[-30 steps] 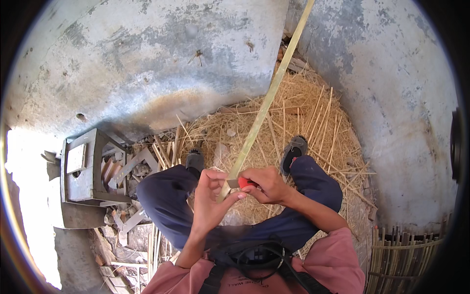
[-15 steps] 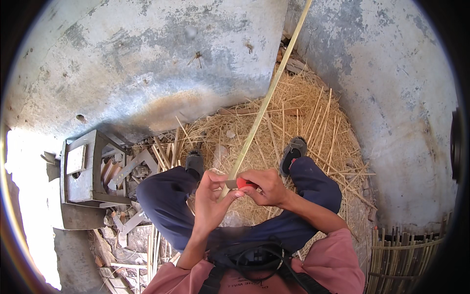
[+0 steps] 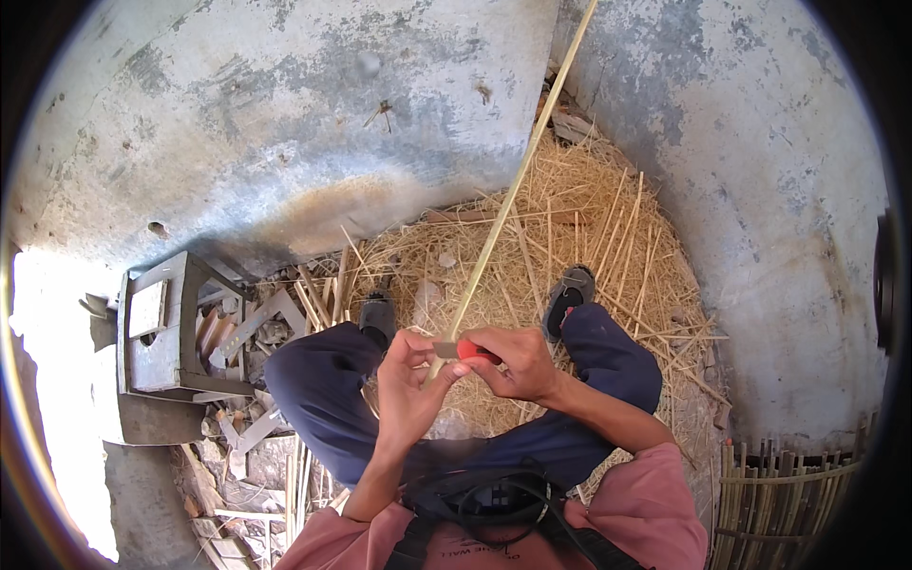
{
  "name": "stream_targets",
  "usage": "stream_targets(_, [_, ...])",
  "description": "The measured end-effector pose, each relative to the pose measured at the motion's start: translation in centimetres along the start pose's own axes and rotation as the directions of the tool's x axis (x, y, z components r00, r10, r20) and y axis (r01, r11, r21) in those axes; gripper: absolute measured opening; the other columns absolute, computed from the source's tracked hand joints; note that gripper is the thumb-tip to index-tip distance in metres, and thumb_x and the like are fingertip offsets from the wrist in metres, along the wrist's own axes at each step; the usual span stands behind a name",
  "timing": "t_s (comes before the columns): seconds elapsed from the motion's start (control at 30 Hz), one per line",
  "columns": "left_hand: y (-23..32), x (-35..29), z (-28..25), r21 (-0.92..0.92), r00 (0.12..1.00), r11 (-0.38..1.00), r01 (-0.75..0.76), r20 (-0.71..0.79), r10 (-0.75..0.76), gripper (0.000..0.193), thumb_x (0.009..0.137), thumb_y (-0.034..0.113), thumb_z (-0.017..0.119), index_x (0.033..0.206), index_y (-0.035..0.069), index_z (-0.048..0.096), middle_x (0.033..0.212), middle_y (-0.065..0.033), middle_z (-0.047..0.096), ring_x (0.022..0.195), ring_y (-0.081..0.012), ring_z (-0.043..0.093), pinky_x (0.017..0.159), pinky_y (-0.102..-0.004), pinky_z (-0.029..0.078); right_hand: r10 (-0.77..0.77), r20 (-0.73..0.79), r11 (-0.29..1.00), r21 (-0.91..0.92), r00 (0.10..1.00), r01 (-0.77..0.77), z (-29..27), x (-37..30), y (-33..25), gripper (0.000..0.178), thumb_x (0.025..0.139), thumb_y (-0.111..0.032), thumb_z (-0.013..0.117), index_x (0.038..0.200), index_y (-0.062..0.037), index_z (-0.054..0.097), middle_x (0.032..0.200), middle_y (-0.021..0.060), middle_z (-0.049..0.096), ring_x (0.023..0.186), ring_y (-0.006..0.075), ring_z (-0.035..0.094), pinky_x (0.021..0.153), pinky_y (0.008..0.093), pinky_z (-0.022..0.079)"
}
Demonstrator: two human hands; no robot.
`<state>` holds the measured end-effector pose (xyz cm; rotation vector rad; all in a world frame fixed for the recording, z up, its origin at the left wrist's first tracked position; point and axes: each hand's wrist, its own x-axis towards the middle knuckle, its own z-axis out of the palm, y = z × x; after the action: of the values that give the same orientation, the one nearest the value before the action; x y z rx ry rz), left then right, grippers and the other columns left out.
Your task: The person whittles a thin strip of bamboo using a utility knife, shaving down the edges and surface of the wood.
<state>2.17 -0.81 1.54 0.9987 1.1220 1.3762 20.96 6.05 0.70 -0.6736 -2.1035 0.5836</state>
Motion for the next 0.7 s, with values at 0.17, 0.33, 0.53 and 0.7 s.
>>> stream_targets(0.17, [0.3,0.7,0.1,0.049,1.000,0.999,0.014,-0.001,-0.014,0.033,0.093,0.001,0.082,0.107,0.002,0.053,0.108,-0.0077,0.065,0.101,-0.0119,0.067,0.079,-0.0256,0.060,0.002,-0.040,0.998,-0.070,0.999,-0.005,0.1,0.6,0.3,0.027,0.094,-0.026,0.080,0.108,-0.0045,0.073,0.086,0.0091,0.074,0.065,0.0279,0.071,0.054,0.0369,0.053])
stream_targets(0.33, [-0.7,1.1,0.5,0.109,0.994,0.993,-0.050,-0.095,0.060,0.031,0.096,-0.001,0.078,0.106,0.005,0.050,0.103,-0.0048,0.068,0.091,-0.0041,0.064,0.070,-0.0175,0.052,0.062,-0.023,0.995,-0.079,0.998,-0.064,-0.3,1.5,0.2,0.028,0.094,-0.023,0.079,0.110,-0.0016,0.074,0.092,0.0125,0.077,0.068,0.0282,0.074,0.059,0.0357,0.057])
stream_targets(0.53, [0.3,0.9,1.1,0.197,0.992,0.980,-0.002,-0.127,0.028,0.028,0.098,0.000,0.076,0.114,0.002,0.054,0.106,-0.0062,0.070,0.091,-0.0055,0.066,0.074,-0.0191,0.053,0.086,0.016,0.995,-0.044,0.996,-0.085,-0.7,1.1,1.4,0.027,0.094,-0.022,0.078,0.111,-0.0006,0.075,0.093,0.0134,0.077,0.070,0.0278,0.075,0.062,0.0351,0.059])
stream_targets(0.7, [0.4,1.3,0.3,0.215,0.998,0.977,0.000,-0.067,0.015,0.033,0.097,0.001,0.077,0.121,0.002,0.055,0.105,-0.0068,0.072,0.090,-0.0061,0.067,0.075,-0.0205,0.054,0.055,0.099,0.998,-0.010,0.994,-0.054,-1.3,1.4,1.6,0.027,0.094,-0.022,0.078,0.112,-0.0019,0.075,0.088,0.0135,0.075,0.069,0.0280,0.074,0.060,0.0354,0.057])
